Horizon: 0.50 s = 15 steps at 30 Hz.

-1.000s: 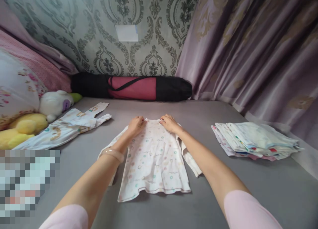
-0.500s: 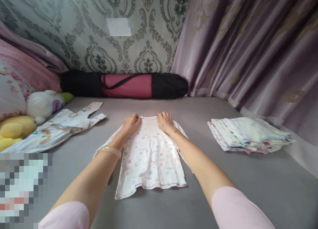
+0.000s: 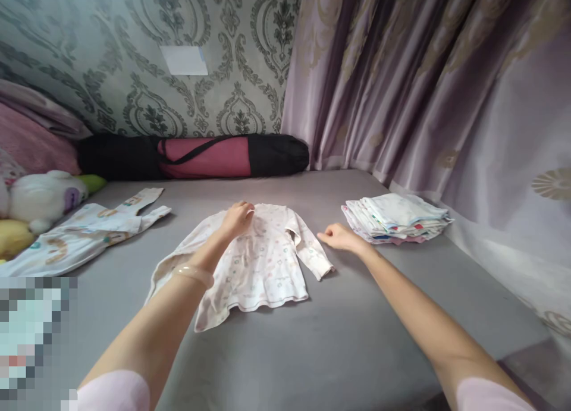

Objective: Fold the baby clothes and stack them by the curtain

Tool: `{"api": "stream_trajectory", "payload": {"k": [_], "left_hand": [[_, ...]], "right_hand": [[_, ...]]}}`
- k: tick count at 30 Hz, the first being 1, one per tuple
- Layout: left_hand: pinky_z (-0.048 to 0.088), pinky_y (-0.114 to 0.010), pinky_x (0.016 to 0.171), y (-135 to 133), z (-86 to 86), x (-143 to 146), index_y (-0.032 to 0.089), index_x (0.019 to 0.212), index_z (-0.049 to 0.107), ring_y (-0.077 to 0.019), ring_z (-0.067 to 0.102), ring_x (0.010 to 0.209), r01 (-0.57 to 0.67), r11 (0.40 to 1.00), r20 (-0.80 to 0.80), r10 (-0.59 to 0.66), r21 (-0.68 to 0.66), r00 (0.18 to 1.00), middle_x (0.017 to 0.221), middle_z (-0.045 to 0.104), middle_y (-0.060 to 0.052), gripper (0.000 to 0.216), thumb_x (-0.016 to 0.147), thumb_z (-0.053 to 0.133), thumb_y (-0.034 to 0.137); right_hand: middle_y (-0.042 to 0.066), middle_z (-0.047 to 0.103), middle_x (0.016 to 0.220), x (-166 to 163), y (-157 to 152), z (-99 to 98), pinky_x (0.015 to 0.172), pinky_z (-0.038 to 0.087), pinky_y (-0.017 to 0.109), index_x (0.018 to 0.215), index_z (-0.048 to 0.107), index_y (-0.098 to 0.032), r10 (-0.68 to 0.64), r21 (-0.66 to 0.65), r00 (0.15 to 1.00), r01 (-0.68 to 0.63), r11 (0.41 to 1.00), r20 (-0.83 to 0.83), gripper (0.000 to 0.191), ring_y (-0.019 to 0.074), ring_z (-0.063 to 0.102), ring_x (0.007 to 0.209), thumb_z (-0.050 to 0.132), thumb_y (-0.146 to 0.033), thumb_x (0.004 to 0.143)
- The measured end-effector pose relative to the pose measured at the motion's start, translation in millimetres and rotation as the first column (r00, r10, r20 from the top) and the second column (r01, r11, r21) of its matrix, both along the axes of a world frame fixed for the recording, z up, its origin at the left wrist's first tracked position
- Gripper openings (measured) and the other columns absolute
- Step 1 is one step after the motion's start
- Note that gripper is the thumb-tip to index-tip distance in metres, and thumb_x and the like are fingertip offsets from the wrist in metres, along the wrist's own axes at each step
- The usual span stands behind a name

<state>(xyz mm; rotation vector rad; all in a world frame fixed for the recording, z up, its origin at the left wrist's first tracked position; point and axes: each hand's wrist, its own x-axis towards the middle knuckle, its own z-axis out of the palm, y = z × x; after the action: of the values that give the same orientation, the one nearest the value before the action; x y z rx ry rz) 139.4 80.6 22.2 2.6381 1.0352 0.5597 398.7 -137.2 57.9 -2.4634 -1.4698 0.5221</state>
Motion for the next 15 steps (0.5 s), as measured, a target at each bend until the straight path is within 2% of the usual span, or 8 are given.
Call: {"api": "stream_trajectory", "payload": {"k": [3, 7, 11, 15], "left_hand": [[0.047, -0.034, 0.091, -10, -8.5, 39, 0.017, 0.094, 0.065, -0.0219, 0.061, 0.098, 0.139, 0.990, 0.054, -0.137, -0.021, 0.989, 0.102, 0.066, -0.011, 0.025, 0.086, 0.042, 0.014], [0.049, -0.033, 0.092, -24, -23.3, 79, 0.017, 0.095, 0.064, -0.0200, 0.062, 0.098, 0.220, 0.975, 0.093, -0.219, -0.006, 0.971, 0.101, 0.067, -0.010, 0.025, 0.084, 0.043, 0.010], [0.047, -0.039, 0.098, -33, -39.0, 90, 0.015, 0.106, 0.061, -0.0225, 0.059, 0.108, 0.237, 0.971, 0.139, -0.238, 0.026, 0.961, 0.112, 0.064, -0.014, 0.027, 0.090, 0.039, 0.015], [0.042, -0.043, 0.106, -35, -49.3, 88, 0.015, 0.116, 0.057, -0.0242, 0.053, 0.120, 0.232, 0.972, 0.164, -0.236, 0.044, 0.958, 0.125, 0.059, -0.016, 0.030, 0.093, 0.038, 0.018]], "right_hand": [[0.002, 0.066, 0.064, -10, -18, -5.2, 0.052, 0.035, 0.023, 0.066, 0.061, -0.021, 0.001, -0.027, 1.000, 0.000, 1.000, 0.012, 0.031, 0.0153, 0.059, 0.060, 0.064, -0.049, 0.078], [0.001, 0.068, 0.073, -23, -19, -7.4, 0.057, 0.036, 0.024, 0.072, 0.060, -0.022, 0.063, -0.022, 0.998, -0.064, 0.998, -0.007, 0.021, 0.0157, 0.061, 0.069, 0.064, -0.041, 0.077], [-0.001, 0.064, 0.069, -20, -18, -6.9, 0.058, 0.036, 0.022, 0.068, 0.057, -0.021, 0.048, 0.042, 0.991, -0.043, 0.998, -0.123, 0.013, 0.0144, 0.058, 0.068, 0.061, -0.031, 0.075], [-0.002, 0.060, 0.066, 0, -14, -4.4, 0.053, 0.036, 0.022, 0.071, 0.055, -0.020, -0.067, 0.196, 0.938, 0.141, 0.971, -0.341, 0.008, 0.0140, 0.055, 0.064, 0.056, -0.028, 0.074]]}}
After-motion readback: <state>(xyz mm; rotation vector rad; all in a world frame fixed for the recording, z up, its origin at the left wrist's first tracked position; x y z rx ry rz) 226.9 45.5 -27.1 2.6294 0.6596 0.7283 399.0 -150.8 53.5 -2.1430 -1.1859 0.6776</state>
